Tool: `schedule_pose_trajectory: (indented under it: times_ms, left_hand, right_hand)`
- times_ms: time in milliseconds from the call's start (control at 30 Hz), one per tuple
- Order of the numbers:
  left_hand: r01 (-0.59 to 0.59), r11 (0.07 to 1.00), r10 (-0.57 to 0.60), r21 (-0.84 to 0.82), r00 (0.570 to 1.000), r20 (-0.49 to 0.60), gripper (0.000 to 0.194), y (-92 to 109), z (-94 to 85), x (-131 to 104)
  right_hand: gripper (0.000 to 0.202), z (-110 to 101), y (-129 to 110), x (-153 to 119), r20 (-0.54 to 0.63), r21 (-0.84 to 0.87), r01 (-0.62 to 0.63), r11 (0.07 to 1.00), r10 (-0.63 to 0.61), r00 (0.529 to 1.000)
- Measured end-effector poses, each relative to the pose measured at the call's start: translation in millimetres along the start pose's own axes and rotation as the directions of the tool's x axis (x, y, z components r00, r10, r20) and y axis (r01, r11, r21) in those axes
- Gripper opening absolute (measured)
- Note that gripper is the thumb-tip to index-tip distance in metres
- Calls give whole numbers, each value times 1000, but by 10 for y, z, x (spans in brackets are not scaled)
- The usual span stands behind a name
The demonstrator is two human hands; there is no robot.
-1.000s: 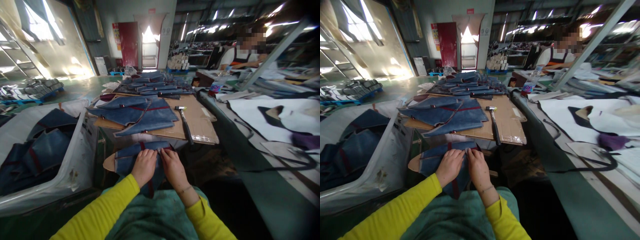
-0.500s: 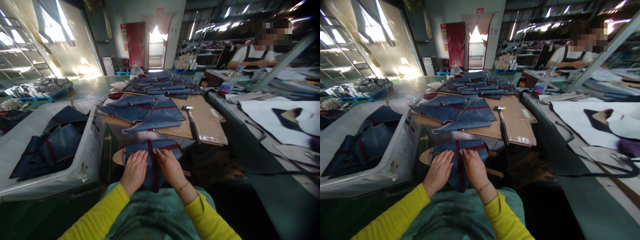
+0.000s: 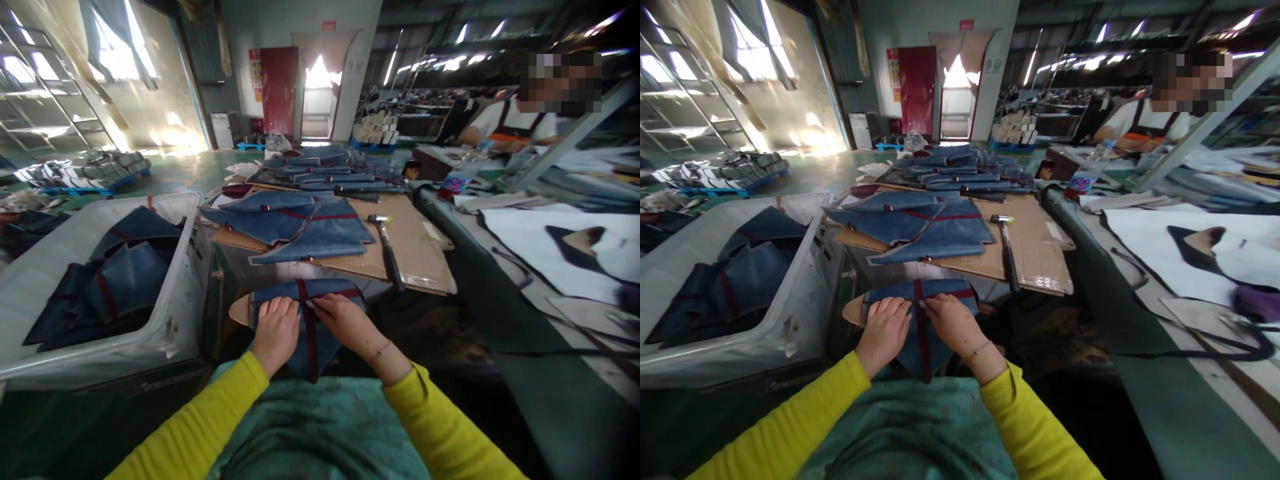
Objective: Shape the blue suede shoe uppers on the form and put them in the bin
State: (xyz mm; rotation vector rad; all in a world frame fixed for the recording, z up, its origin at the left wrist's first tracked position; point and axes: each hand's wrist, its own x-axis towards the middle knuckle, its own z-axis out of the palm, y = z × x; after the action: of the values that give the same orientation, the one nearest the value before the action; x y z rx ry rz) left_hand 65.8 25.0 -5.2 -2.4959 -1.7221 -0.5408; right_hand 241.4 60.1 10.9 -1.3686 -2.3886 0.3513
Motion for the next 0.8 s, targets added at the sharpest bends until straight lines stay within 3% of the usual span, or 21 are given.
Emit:
schedule_pose_trajectory:
  times_ms: [233,500,633,800]
  left_hand:
    - [-74,995,78,-74,996,49,24,-2,32,114]
    - [-121,984,131,-132,989,73,28,-49,199,180]
    - [-90,985,104,-147,990,91,24,-32,176,232]
    - [-100,985,114,-142,989,95,33,-22,131,239]
  right_hand:
    - [24,-110,27,121,122,20,31,999,-33,992]
    - [31,141,-85,88,-16,-100,-59,993,58,998]
    - [36,223,-102,103,-37,-174,-103,979,98,994]
    - [43,259,-7,12,-71,-223,-85,971,71,995]
